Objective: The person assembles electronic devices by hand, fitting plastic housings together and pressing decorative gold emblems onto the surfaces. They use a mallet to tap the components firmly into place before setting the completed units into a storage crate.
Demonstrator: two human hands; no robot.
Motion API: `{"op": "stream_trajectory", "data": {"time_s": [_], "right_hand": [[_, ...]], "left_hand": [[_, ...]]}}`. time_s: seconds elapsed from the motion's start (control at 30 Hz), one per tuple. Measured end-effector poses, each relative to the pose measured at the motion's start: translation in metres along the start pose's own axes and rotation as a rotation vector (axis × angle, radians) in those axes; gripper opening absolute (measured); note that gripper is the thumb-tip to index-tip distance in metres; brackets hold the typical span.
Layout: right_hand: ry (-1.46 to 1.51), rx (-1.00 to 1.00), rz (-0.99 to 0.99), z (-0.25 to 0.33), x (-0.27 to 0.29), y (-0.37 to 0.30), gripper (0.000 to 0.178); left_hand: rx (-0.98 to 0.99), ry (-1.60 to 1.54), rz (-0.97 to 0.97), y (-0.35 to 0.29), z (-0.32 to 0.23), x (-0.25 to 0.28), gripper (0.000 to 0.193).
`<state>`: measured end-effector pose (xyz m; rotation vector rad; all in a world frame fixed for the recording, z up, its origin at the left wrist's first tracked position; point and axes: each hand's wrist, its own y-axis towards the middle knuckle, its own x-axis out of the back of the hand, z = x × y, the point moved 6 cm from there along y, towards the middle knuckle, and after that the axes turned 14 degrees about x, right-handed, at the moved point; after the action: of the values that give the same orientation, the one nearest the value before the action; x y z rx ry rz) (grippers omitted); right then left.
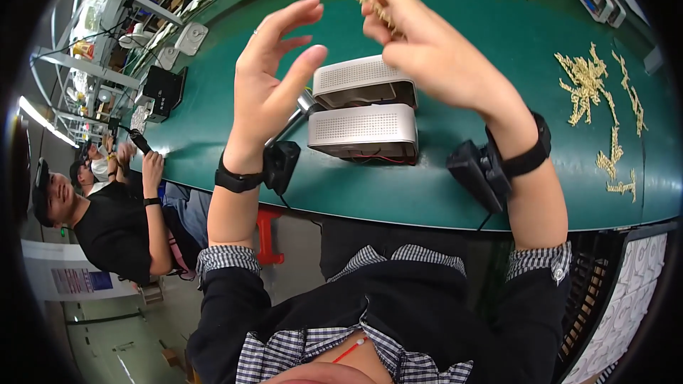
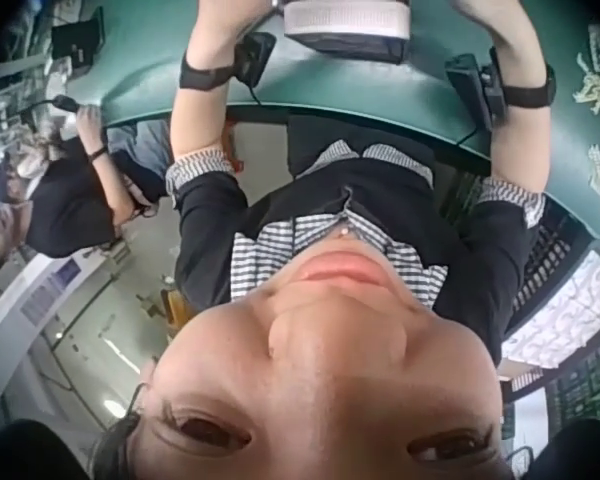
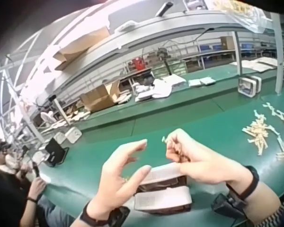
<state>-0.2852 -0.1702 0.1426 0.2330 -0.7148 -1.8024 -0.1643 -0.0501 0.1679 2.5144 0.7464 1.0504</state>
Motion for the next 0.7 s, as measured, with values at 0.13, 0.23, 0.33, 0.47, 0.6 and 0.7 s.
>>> {"op": "stream_trajectory", "data": {"time_s": [0.13,0.23,0.33,0.47,0.6,0.7], "right_hand": [[0.024,-0.037,0.002,0.010,-0.022,-0.003,0.039],[0.060,-0.030,-0.054,0.017,-0.025,-0.006,0.037],[0.119,0.049,-0.107,0.017,-0.028,0.006,0.027],[-0.099,0.057,-0.105,0.013,-0.005,-0.006,0.009],[-0.375,0.202,-0.074,0.023,-0.012,-0.003,0.009],[-0.581,0.281,-0.009,0.037,-0.016,-0.002,0.011]], "left_hand": [[-0.146,-0.087,0.021,0.003,-0.029,-0.010,0.029],[-0.090,-0.421,0.038,0.005,-0.015,-0.005,0.016],[0.020,-0.612,-0.025,-0.001,-0.009,0.006,0.008],[0.051,-0.560,-0.012,-0.007,-0.008,0.000,0.012],[0.140,-0.308,0.245,-0.021,-0.017,0.007,0.017],[0.157,-0.193,0.255,-0.018,-0.012,0.011,0.018]]}}
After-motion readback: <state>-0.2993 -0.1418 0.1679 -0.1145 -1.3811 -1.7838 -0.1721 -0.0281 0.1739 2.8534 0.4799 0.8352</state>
